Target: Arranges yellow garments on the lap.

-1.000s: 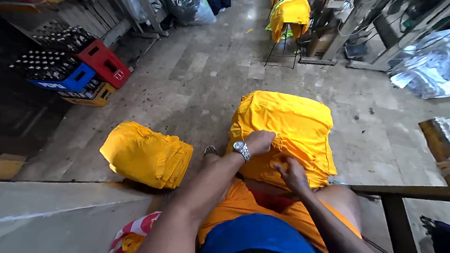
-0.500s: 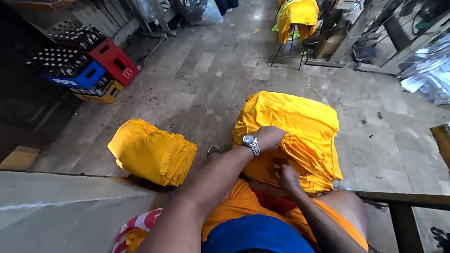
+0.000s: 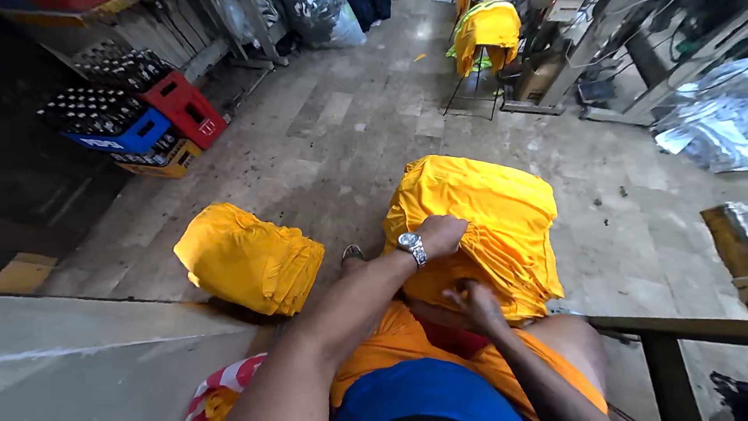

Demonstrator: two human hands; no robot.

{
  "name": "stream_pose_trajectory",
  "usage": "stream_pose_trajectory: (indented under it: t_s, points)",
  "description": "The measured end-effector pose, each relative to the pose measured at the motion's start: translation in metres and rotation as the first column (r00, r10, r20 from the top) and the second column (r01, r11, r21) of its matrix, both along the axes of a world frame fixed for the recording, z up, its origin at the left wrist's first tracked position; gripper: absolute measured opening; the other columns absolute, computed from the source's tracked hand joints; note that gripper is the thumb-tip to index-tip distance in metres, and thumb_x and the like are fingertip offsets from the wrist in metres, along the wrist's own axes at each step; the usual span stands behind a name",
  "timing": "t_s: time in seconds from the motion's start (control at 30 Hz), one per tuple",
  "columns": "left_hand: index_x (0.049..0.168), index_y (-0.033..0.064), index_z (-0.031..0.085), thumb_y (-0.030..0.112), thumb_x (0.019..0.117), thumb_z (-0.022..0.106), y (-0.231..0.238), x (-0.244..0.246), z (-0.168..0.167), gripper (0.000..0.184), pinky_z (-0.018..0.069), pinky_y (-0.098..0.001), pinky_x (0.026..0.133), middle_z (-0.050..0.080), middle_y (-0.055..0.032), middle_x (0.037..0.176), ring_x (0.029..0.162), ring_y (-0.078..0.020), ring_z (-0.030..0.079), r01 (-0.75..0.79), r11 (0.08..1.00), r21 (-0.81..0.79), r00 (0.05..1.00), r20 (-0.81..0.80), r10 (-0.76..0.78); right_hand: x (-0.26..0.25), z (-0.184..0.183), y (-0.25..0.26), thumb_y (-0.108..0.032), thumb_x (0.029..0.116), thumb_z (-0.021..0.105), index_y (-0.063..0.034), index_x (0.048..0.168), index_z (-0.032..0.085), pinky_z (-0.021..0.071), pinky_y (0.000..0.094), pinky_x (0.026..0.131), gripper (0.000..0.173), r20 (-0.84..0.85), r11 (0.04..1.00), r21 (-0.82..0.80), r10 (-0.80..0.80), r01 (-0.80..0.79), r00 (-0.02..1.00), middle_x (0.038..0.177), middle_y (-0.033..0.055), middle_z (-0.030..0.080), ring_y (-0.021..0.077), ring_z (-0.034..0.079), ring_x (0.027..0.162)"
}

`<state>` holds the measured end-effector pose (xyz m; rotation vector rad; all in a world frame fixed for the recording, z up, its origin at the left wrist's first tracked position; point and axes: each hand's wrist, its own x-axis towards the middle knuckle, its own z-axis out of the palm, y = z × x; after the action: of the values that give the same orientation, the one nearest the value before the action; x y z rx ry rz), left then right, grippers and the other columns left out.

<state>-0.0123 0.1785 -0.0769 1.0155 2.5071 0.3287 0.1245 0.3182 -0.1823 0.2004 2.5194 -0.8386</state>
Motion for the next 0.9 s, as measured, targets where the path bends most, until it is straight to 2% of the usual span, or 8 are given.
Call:
stream_pose_trajectory:
  t_s: [0.13,0.27,0.43,0.5,0.63,0.7,0.8,0.9]
  points:
    - [0.114,0.0027,0.065,0.002,0.0894,0.066,-0.004,0.000,0.015,0.025,0.0542,-0.0589,0.084,0.070,-0.0177,0.107,0.104,-0.0373,0.068,0.087,0.996,0.009,0.996,0.025,-0.087,-0.007,0.001,-0.012,-0.023,0.1051,0.054,-0.0015,0.112,0.071,0.0561,0.0406,0.076,0.029,0.044,0.925,-0.355,-0.128,0.135,0.991,0.089,0.0115,0.069,0.0204,0.066,0.078]
    - [0.131,0.0017,0.060,0.016,0.0887,0.073,-0.021,0.029,-0.026,0.046,0.0458,-0.0680,0.096,0.064,-0.0171,0.129,0.119,-0.0372,0.062,0.021,1.000,0.002,0.979,0.202,-0.021,-0.021,0.045,-0.002,-0.024,0.1093,0.048,-0.0065,0.096,0.062,0.0387,0.0210,0.045,0.026,0.297,0.365,-0.780,-0.498,0.508,0.815,0.061,-0.0029,0.047,0.0048,0.041,0.047]
    - [0.119,0.0031,0.066,0.005,0.0900,0.066,-0.008,0.013,-0.029,0.029,0.0485,-0.0577,0.096,0.071,-0.0155,0.115,0.110,-0.0337,0.067,0.006,1.000,-0.001,1.000,-0.007,-0.006,-0.010,-0.002,0.003,-0.031,0.1034,0.060,-0.0033,0.122,0.069,0.0586,0.0523,0.086,0.035,-0.072,0.982,-0.148,-0.126,0.114,0.989,0.105,0.0163,0.072,0.0299,0.072,0.090]
    - [0.116,0.0036,0.066,0.005,0.0896,0.067,-0.005,0.006,-0.008,0.027,0.0496,-0.0568,0.093,0.071,-0.0152,0.111,0.107,-0.0339,0.067,0.065,0.998,-0.015,0.997,-0.036,-0.065,-0.010,-0.018,-0.004,-0.036,0.1032,0.058,-0.0061,0.132,0.066,0.0489,0.0598,0.104,0.042,0.072,0.999,-0.034,0.023,-0.021,0.997,0.125,0.0195,0.068,0.0366,0.065,0.117]
    - [0.126,0.0039,0.063,0.010,0.0871,0.072,-0.014,0.013,-0.004,0.040,0.0448,-0.0694,0.093,0.067,-0.0155,0.122,0.115,-0.0371,0.064,0.098,0.993,-0.063,0.989,0.121,-0.089,-0.018,0.025,-0.006,-0.018,0.1053,0.054,-0.0011,0.096,0.066,0.0471,0.0282,0.055,0.023,0.043,0.760,-0.582,-0.327,0.289,0.944,0.067,0.0037,0.058,0.0106,0.052,0.056]
    - [0.130,0.0033,0.062,0.018,0.0867,0.078,-0.014,0.024,-0.034,0.048,0.0372,-0.0741,0.104,0.066,-0.0152,0.129,0.120,-0.0374,0.062,-0.002,0.999,-0.048,0.989,0.145,0.009,-0.021,0.046,0.004,-0.020,0.1072,0.052,-0.0045,0.103,0.064,0.0418,0.0257,0.049,0.020,0.020,0.669,-0.676,-0.402,0.309,0.915,0.067,0.0008,0.052,0.0080,0.044,0.051]
    - [0.122,0.0034,0.064,0.006,0.0878,0.072,-0.005,0.015,-0.043,0.035,0.0407,-0.0643,0.106,0.070,-0.0147,0.119,0.113,-0.0342,0.066,-0.062,0.998,-0.012,0.997,0.047,0.063,-0.017,0.039,0.005,-0.025,0.1042,0.060,-0.0034,0.109,0.070,0.0592,0.0442,0.065,0.024,-0.267,0.935,-0.305,-0.266,0.181,0.926,0.088,0.0105,0.070,0.0215,0.067,0.068]
    - [0.123,0.0036,0.064,0.002,0.0889,0.067,0.000,0.006,-0.018,0.034,0.0461,-0.0609,0.099,0.070,-0.0158,0.117,0.113,-0.0345,0.065,-0.022,1.000,0.004,1.000,0.001,0.022,0.003,-0.001,-0.020,-0.047,0.0996,0.062,-0.0067,0.123,0.070,0.0530,0.0605,0.096,0.047,-0.056,0.997,0.066,-0.031,0.034,0.998,0.116,0.0174,0.072,0.0361,0.069,0.109]
